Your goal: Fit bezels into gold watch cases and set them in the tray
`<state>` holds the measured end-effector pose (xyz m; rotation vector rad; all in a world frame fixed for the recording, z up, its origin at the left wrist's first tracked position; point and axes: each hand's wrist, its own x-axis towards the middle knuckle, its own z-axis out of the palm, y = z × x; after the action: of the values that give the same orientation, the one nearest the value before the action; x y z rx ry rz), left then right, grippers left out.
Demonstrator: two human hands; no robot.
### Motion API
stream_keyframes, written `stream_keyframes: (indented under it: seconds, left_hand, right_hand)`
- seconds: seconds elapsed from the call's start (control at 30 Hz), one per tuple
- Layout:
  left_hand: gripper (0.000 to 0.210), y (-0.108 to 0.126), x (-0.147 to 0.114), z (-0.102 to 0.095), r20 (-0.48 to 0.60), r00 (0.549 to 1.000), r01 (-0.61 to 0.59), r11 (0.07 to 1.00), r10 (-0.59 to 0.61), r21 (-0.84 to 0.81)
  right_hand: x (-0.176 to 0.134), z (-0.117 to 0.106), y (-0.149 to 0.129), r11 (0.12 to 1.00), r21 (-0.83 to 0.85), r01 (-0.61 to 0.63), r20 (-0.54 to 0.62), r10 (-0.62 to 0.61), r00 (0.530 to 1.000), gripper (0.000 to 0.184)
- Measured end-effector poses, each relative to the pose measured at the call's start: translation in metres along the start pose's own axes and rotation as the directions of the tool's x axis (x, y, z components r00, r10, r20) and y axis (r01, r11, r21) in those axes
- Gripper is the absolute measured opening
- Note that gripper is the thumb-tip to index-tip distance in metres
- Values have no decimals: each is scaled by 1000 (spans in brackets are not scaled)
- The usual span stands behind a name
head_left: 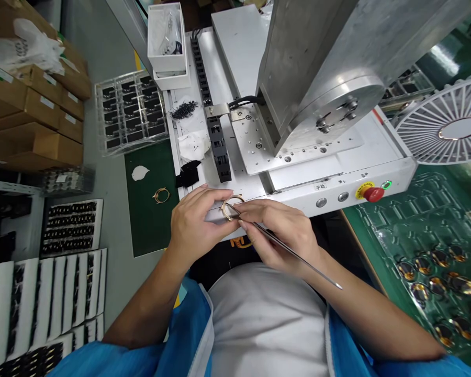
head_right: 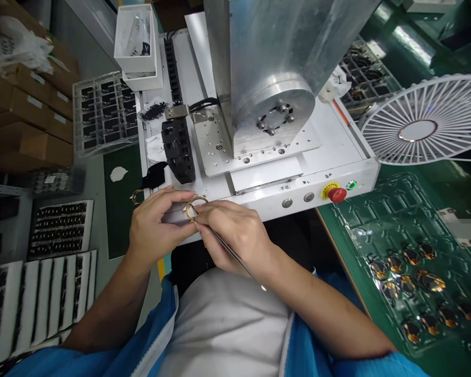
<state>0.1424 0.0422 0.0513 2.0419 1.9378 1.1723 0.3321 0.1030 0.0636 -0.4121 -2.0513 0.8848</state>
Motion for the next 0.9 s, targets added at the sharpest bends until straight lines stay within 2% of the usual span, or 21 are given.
stream_keyframes:
  seconds: [0.43, 0.6, 0.9]
  left_hand:
    - [29, -1, 1, 0, -3, 1000, -14, 1000, 14, -7]
    - [30, 0, 1, 0, -5, 1000, -12, 1000, 12, -10]
    - [30, 0, 2, 0, 3, 1000, -7, 1000, 7, -12]
  right_hand:
    - [4, 0, 7, 998, -23, 55, 42, -54, 998, 16]
    - [4, 2, 6, 995, -57, 80, 4, -80, 997, 18]
    - [5, 1, 8, 990, -55, 134, 64, -130, 989, 19]
